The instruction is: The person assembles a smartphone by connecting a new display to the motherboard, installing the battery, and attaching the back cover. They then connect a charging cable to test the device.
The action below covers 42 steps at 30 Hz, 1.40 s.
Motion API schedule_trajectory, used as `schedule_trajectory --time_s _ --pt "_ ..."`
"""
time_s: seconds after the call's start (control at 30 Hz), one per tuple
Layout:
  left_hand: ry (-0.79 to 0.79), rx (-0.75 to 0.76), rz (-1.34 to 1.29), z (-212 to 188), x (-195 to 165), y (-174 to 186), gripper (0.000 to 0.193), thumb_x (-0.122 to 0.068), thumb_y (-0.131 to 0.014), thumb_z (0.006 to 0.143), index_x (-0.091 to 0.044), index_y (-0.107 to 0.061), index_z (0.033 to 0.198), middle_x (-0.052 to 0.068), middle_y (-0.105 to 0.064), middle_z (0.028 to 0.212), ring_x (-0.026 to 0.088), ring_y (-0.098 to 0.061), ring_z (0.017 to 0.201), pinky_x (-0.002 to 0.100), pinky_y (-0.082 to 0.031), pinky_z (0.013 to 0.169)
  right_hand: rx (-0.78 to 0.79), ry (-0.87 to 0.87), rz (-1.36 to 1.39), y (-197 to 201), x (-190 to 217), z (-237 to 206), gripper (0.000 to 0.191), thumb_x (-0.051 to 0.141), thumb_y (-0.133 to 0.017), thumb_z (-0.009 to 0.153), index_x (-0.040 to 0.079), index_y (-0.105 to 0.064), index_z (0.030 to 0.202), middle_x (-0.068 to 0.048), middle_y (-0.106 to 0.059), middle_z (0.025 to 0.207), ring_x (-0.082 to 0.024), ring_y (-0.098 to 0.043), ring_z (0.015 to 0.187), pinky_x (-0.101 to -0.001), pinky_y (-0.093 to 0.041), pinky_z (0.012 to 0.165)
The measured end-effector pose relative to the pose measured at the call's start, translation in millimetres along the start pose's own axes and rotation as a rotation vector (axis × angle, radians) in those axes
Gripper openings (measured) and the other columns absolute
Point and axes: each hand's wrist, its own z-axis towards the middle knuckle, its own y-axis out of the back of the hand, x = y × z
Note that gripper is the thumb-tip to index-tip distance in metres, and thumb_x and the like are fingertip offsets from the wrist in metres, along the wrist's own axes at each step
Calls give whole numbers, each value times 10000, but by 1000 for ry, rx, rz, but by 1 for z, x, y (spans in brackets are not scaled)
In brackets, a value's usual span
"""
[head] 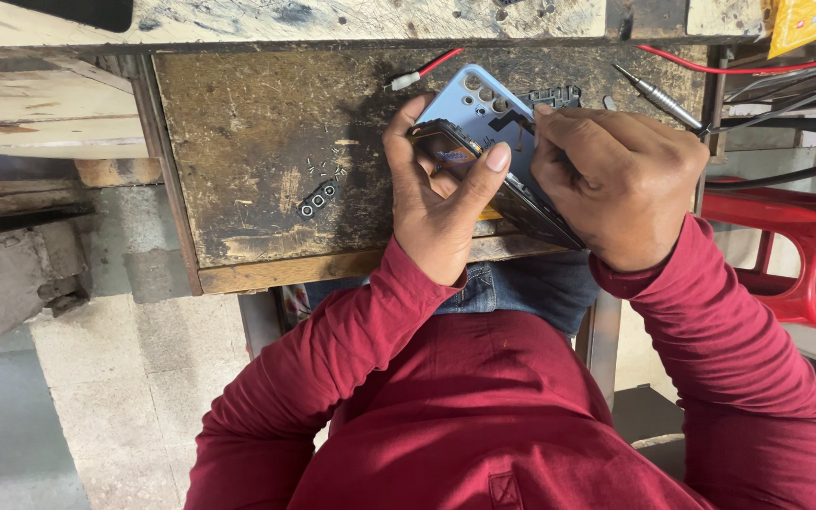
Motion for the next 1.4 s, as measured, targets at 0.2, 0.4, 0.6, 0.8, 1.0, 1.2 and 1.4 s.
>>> schedule_trajectory --time_s 0.2,0.4,0.6,0.8,1.0,1.2,1.4 --pt "2 5 7 0 -1 0 752 -23 -763 972 -126 -277 1536 105 -539 1276 145 -604 1115 308 -549 980 1 -4 -8 0 1 1 165 -32 -807 887 -7 -747 1039 -119 -749 953 -240 -703 742 -323 -550 644" --pt "0 3 5 0 -1 0 750 -18 -760 972 -126 -279 1537 101 -546 1269 146 -605 1113 306 -548 977 -3 2 -4 0 0 1 156 -33 -807 906 -4 -744 1046 -117 -747 961 -240 -706 759 -327 -555 664" --pt "-5 8 3 -1 -1 0 741 -12 -755 976 -129 -282 1535 100 -551 1273 145 -609 1124 305 -548 984 -2 2 1 -1 0 0 155 -33 -809 904 -8 -742 1042 -120 -745 957 -241 -708 759 -327 -554 662" --pt "-6 0 -1 0 1 0 746 -10 -757 969 -132 -281 1530 98 -543 1275 145 -611 1121 305 -550 979 3 -8 4 1 2 2 154 -28 -806 906 -2 -744 1044 -115 -746 961 -246 -710 768 -332 -556 671" --pt "-24 2 3 0 3 1 746 -12 -760 974 -130 -285 1538 95 -532 1278 142 -598 1118 306 -539 999 25 -26 -17 5 5 3 144 -5 -811 910 9 -750 1040 -109 -734 921 -262 -704 750 -342 -553 664" --pt "-24 0 36 -1 2 2 749 -22 -761 976 -133 -284 1542 84 -512 1278 129 -574 1116 304 -529 1010 85 -129 46 5 0 -6 149 59 -835 969 31 -770 1100 -108 -732 936 -260 -709 767 -346 -553 685" --pt "-45 9 31 -1 2 3 760 -11 -755 981 -109 -272 1560 95 -505 1290 141 -557 1124 320 -521 1021 145 -206 204 8 -7 -13 141 63 -817 1011 27 -761 1135 -130 -748 981 -253 -746 839 -330 -572 756"
